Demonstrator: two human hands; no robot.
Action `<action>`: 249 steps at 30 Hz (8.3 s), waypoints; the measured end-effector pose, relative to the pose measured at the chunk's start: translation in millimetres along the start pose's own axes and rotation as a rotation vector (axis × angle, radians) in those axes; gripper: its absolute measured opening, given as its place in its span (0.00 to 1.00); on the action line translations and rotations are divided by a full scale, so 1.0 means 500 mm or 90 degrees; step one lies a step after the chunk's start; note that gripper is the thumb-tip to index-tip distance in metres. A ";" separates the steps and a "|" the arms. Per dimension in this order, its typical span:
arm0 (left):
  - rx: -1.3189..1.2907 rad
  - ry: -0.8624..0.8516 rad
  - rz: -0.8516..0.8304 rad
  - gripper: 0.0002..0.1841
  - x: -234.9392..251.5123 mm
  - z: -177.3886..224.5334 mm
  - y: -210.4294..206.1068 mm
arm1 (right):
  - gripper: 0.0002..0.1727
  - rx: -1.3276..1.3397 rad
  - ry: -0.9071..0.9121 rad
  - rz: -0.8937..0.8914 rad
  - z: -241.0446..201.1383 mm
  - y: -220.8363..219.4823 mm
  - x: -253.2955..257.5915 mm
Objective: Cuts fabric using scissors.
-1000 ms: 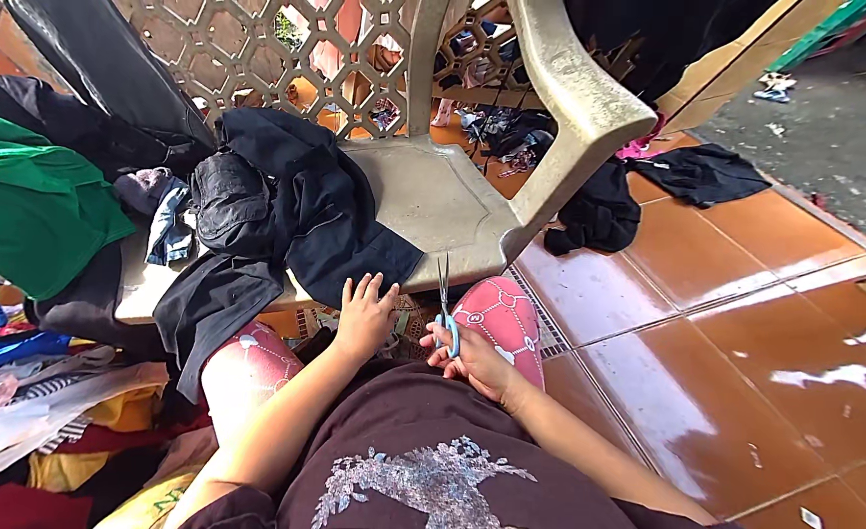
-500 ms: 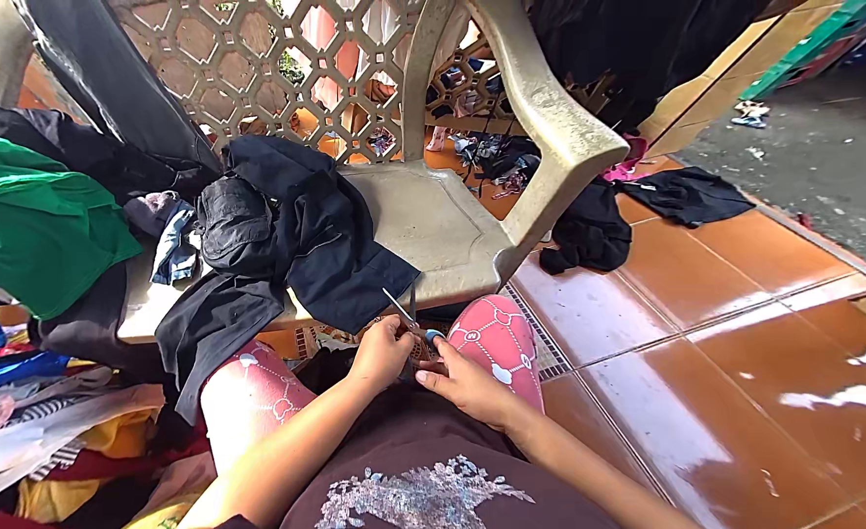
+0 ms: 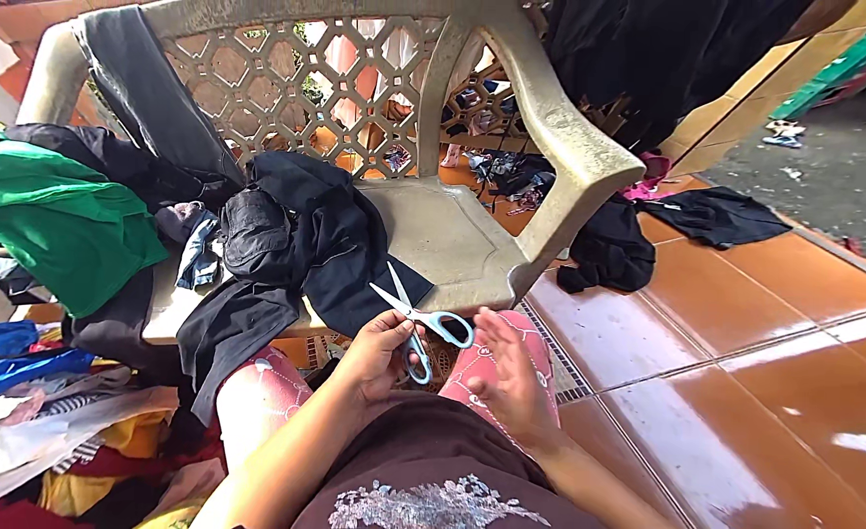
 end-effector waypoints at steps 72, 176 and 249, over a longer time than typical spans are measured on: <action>-0.101 -0.310 0.021 0.08 -0.022 -0.020 0.047 | 0.38 -0.191 0.011 -0.328 -0.043 -0.116 0.055; -0.260 0.107 0.196 0.11 0.001 -0.063 0.071 | 0.27 -0.032 -0.231 -0.086 0.028 -0.035 0.063; -0.075 -0.130 0.085 0.11 -0.015 -0.021 -0.007 | 0.31 -0.165 0.010 -0.221 -0.011 -0.056 0.030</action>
Point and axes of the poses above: each hand's wrist, its own x-axis towards the middle knuckle, its own y-axis out of the back of the hand, z = x × y, the point moved 4 cm from there along x, towards the middle knuckle, and after that the axes turned 10 degrees about y, right-handed, at the moved point
